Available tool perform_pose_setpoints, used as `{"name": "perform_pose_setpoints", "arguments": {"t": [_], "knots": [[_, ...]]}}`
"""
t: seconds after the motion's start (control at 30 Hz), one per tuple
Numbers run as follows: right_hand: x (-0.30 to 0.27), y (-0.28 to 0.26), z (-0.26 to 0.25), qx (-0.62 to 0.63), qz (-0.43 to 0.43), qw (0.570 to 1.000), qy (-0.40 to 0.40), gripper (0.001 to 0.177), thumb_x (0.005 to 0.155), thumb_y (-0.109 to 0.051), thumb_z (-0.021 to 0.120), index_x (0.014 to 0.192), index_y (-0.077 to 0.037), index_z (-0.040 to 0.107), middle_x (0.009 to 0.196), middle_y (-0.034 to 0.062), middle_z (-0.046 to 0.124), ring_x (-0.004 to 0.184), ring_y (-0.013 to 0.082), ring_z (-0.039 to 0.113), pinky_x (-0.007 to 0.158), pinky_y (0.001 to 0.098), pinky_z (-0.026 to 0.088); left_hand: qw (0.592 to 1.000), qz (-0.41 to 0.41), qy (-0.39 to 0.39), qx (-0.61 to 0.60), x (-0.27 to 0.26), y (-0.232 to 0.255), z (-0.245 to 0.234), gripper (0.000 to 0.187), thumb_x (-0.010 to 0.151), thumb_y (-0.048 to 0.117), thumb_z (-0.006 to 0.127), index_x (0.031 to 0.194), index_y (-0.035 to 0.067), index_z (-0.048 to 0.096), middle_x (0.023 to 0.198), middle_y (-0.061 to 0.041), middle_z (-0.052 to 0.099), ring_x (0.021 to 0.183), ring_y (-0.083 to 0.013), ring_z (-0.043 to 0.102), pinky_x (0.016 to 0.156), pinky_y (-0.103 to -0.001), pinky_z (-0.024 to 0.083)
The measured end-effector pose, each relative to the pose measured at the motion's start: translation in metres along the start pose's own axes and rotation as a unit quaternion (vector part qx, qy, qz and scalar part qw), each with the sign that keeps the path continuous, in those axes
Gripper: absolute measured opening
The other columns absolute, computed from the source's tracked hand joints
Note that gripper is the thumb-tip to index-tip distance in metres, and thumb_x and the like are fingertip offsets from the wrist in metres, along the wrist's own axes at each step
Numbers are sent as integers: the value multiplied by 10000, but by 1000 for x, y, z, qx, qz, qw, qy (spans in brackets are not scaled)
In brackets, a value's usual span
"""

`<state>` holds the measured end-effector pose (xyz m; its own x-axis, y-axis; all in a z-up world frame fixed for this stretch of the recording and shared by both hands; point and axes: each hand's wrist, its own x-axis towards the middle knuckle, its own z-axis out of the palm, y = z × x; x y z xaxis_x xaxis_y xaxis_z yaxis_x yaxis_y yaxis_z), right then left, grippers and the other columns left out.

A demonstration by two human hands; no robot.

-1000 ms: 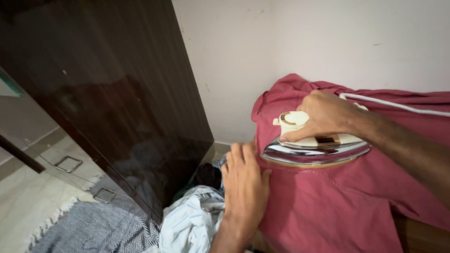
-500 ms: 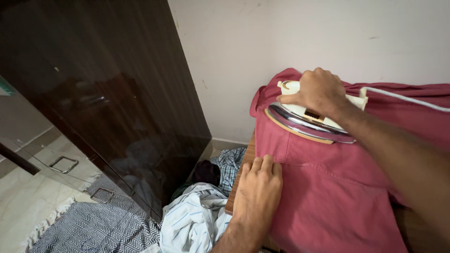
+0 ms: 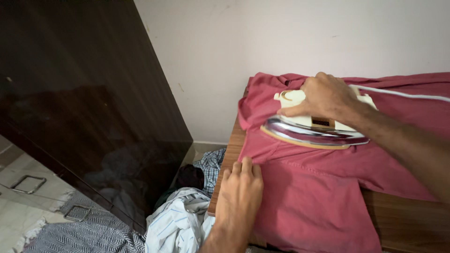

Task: The person irons a pink shirt on a wooden table, smoothing the fabric and using a white iron. They then place the shirt on a hanger and button it. Finally, they begin ironing a white striped shirt.

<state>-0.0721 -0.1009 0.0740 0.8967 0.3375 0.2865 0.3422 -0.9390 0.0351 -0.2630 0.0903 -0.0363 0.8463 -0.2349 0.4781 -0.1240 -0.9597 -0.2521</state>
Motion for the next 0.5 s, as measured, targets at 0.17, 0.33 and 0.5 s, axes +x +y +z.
{"name": "perform_pose_setpoints", "arguments": {"t": [0.17,0.33,0.5], "knots": [[24,17,21,26,2,990,140,910,657,-823,779,688,84,732,611,238,671,605,357,703,574,483,583,999,-8,-34,19,-1,8,-5,174,892,111,603,1013,10,677,1046,-136,647,1015,-285,653,814,-415,536],[14,31,-4,112,45,982,147,880,659,-805,771,739,71,750,621,214,694,590,356,720,569,490,581,993,10,-34,115,3,13,-32,236,850,155,644,1032,12,692,1057,-132,667,1002,-259,664,800,-371,542],[-15,37,-33,27,5,993,115,870,601,-832,773,688,34,750,571,205,661,552,349,688,551,485,569,971,-31,-217,-92,48,-19,-20,152,951,225,662,949,93,736,950,-130,713,921,-275,710,805,-409,591]]}}
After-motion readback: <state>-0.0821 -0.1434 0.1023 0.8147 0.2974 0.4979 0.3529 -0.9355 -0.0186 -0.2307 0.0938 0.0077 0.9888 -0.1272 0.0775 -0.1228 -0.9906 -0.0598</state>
